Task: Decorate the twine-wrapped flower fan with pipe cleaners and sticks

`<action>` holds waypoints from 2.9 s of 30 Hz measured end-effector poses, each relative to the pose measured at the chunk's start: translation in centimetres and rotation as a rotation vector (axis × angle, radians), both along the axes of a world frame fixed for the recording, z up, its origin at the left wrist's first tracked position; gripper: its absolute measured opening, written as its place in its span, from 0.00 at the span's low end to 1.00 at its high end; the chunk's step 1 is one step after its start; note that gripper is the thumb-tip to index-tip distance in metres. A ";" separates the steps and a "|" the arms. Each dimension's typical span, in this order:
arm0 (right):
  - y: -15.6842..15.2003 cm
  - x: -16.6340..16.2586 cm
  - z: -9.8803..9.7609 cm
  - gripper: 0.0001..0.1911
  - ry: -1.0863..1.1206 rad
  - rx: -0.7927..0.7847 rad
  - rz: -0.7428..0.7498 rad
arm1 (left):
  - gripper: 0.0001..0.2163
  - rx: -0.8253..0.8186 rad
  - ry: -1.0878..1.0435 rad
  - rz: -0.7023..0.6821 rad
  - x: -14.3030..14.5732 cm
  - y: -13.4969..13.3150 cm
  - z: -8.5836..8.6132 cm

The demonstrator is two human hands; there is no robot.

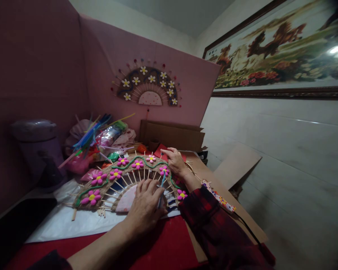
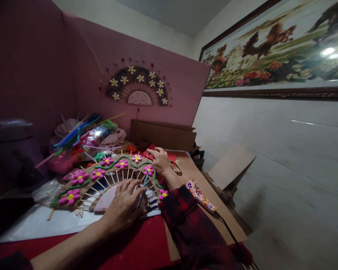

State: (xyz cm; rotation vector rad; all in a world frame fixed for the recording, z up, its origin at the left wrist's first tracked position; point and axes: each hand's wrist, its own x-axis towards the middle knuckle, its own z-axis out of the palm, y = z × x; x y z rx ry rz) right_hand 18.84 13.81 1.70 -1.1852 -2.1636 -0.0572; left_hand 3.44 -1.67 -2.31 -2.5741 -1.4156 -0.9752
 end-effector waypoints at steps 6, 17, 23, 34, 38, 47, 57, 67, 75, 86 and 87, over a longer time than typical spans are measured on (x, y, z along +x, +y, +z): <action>-0.1 0.0 0.0 0.24 -0.024 0.027 0.005 | 0.21 -0.010 0.006 0.002 0.0 0.0 0.1; -0.1 -0.2 0.0 0.26 -0.022 0.037 0.014 | 0.19 -0.015 -0.004 0.018 0.2 -0.1 0.2; -0.1 0.2 0.3 0.24 0.038 0.063 -0.013 | 0.19 -0.001 -0.005 0.023 0.2 -0.1 0.1; -0.3 0.0 0.0 0.23 0.127 0.017 -0.031 | 0.19 0.015 -0.001 0.024 0.1 0.1 0.0; -0.2 -0.4 -0.5 0.24 0.094 -0.005 -0.007 | 0.20 0.012 -0.001 0.026 0.1 0.0 0.0; -0.4 -0.4 -0.5 0.24 0.085 -0.005 -0.001 | 0.19 0.002 -0.001 0.035 0.1 0.0 -0.1; 0.1 -0.5 -0.6 0.23 0.088 -0.035 0.003 | 0.19 -0.014 0.005 0.031 0.1 0.0 0.1; -0.1 -0.5 -0.5 0.25 0.079 -0.027 0.005 | 0.19 0.006 -0.011 0.016 0.1 0.0 0.0; -0.1 -0.5 -0.5 0.25 0.065 -0.022 0.006 | 0.19 -0.001 -0.004 0.028 0.1 -0.1 0.1; -0.2 -0.5 -0.3 0.26 0.045 -0.032 0.003 | 0.19 0.002 -0.004 0.029 0.1 0.1 0.0; -0.3 -0.5 -0.3 0.26 0.044 -0.032 0.003 | 0.18 0.000 -0.003 0.028 0.1 0.1 0.0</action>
